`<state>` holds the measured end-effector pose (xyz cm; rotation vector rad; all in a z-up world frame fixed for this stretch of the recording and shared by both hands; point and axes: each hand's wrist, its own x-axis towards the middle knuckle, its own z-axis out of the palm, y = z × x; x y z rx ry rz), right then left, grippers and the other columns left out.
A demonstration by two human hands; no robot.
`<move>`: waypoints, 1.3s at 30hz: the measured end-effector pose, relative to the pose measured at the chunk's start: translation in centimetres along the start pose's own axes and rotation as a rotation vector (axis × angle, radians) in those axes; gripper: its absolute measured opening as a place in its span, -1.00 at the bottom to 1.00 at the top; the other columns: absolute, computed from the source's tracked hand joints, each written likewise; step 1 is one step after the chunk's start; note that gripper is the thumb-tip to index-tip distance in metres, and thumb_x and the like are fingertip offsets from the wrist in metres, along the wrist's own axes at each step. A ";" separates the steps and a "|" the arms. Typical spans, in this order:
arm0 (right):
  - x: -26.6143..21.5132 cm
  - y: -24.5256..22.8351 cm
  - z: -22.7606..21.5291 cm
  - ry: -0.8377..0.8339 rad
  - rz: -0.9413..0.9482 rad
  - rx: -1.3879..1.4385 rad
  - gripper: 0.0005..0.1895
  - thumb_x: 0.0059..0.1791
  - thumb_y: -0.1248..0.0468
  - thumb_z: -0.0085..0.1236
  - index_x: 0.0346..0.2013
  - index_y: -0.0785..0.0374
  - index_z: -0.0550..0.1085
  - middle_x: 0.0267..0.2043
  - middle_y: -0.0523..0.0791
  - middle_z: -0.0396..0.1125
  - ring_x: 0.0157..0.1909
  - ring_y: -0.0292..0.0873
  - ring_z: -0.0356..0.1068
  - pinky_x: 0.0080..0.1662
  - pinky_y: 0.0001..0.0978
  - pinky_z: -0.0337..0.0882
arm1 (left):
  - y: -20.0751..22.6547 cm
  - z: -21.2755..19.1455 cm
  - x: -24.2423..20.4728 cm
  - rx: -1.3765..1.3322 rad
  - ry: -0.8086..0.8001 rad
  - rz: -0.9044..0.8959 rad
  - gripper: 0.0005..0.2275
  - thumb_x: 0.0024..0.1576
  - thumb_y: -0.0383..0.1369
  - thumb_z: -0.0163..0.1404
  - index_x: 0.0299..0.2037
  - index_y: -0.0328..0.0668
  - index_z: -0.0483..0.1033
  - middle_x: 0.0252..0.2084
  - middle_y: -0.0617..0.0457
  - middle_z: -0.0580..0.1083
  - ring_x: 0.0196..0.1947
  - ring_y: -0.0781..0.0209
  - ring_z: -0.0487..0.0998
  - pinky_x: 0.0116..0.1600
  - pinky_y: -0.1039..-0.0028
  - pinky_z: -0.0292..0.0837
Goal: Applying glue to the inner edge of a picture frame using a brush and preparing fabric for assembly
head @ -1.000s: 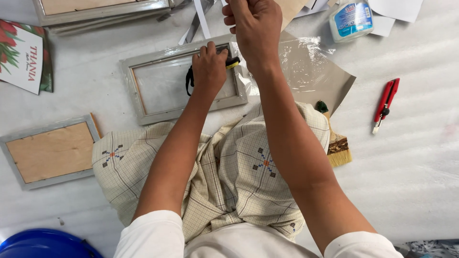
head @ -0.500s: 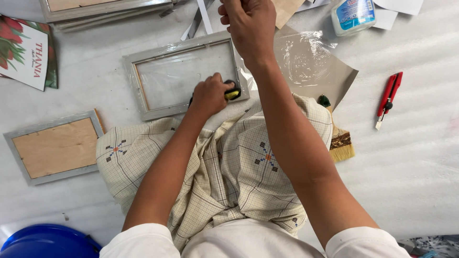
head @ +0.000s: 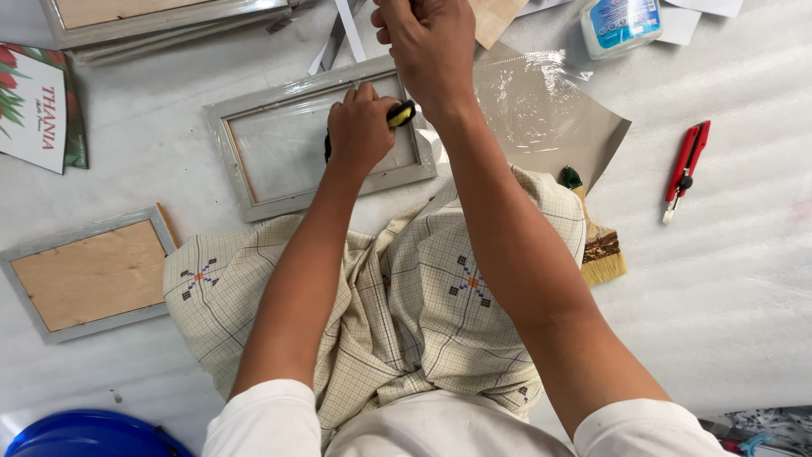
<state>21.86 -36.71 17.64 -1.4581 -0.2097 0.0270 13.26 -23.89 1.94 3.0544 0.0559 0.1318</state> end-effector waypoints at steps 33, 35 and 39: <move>-2.3 1.5 1.7 -0.133 -0.095 -0.199 -0.80 0.01 0.28 0.12 -0.36 0.36 0.60 -0.56 -0.15 0.48 -0.59 -0.38 0.38 -0.53 -0.59 0.37 | -6.8 -3.5 -9.7 0.022 -0.229 0.042 -0.68 -0.08 -0.41 0.24 -0.11 0.24 0.68 -0.20 0.20 0.42 -0.28 0.19 0.43 -0.17 0.33 0.27; -2.2 1.3 2.0 -0.137 -0.095 -0.198 -0.81 0.00 0.29 0.11 -0.36 0.35 0.60 -0.57 -0.16 0.47 -0.59 -0.38 0.36 -0.53 -0.59 0.35 | -7.5 -3.6 -8.3 0.032 -0.211 0.018 -0.69 -0.07 -0.41 0.24 -0.13 0.29 0.67 -0.21 0.21 0.45 -0.29 0.19 0.43 -0.17 0.31 0.27; -1.5 1.5 2.3 -0.137 -0.080 -0.202 -0.83 0.01 0.31 0.11 -0.36 0.34 0.59 -0.57 -0.17 0.45 -0.57 -0.37 0.37 -0.50 -0.57 0.35 | -9.7 -2.4 -5.0 0.087 0.060 -0.031 -0.70 -0.11 -0.37 0.31 -0.17 0.31 0.69 -0.32 0.26 0.42 -0.36 0.22 0.42 -0.29 0.31 0.30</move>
